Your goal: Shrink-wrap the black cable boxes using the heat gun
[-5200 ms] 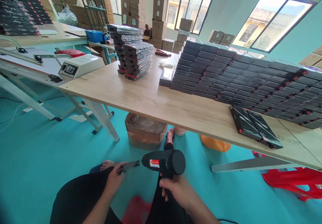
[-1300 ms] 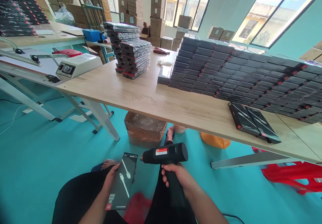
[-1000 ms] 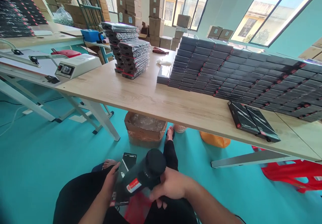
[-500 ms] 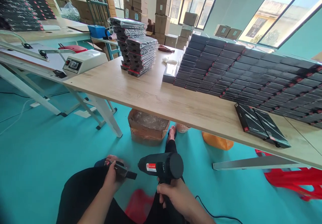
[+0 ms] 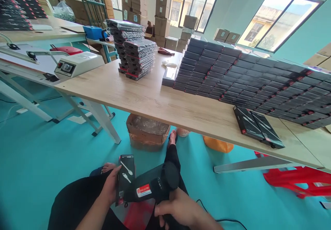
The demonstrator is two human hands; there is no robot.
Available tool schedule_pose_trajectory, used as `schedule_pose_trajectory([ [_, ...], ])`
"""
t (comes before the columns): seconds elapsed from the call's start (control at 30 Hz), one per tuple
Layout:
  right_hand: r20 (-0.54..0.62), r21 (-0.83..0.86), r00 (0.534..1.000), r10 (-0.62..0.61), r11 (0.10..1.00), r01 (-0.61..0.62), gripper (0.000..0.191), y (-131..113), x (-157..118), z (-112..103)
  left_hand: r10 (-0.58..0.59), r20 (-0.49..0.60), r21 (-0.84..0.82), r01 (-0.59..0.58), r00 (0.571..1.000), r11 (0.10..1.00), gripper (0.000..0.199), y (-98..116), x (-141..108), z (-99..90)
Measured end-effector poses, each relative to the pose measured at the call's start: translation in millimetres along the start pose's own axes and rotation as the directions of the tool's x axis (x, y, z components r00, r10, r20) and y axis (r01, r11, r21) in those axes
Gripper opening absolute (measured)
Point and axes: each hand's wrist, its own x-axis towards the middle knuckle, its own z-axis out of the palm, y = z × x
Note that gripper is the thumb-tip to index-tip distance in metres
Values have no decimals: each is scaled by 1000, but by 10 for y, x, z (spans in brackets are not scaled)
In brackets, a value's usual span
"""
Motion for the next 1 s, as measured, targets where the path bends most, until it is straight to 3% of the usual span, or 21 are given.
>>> schedule_pose_trajectory([
  [0.07, -26, 45, 996, -87, 995, 88, 27, -87, 120, 60, -19, 30, 32, 18, 999, 999, 37, 1, -103, 90],
  [0.2, -241, 25, 949, -202, 976, 214, 26, -328, 467, 57, -127, 86, 89, 120, 988, 989, 45, 30, -239, 158],
  [0.27, -241, 2, 949, -203, 978, 209, 22, -422, 535, -24, -129, 79, 98, 121, 989, 988, 46, 34, -244, 141],
  [0.33, -152, -19, 976, -158, 987, 157, 20, -457, 481, -124, -71, 37, 95, 67, 997, 993, 39, 17, -200, 111],
  [0.47, 107, -106, 994, 20, 994, -9, 24, -340, 182, -278, -42, -50, 8, 43, 998, 999, 22, -17, -22, 26],
  [0.5, 99, -103, 995, 32, 994, -22, 26, -285, 117, -292, -33, -93, -32, 30, 995, 999, 19, -12, 27, -1],
  [0.6, -130, -28, 991, -9, 1000, 6, 27, -112, 14, -241, 31, -290, -130, -72, 956, 989, 16, 33, 157, -79],
  [0.67, -202, 8, 979, -5, 1000, 7, 27, -16, 4, -125, 46, -381, -163, -116, 923, 980, 15, 62, 220, -112],
  [0.83, -27, 32, 999, -40, 999, 41, 20, 138, 89, 183, 31, -353, -200, -107, 935, 974, 16, 63, 296, -162],
  [1.0, -220, -54, 967, -127, 992, 118, 28, 204, 180, 25, 64, -387, -141, -128, 920, 982, 6, 22, 311, -261],
])
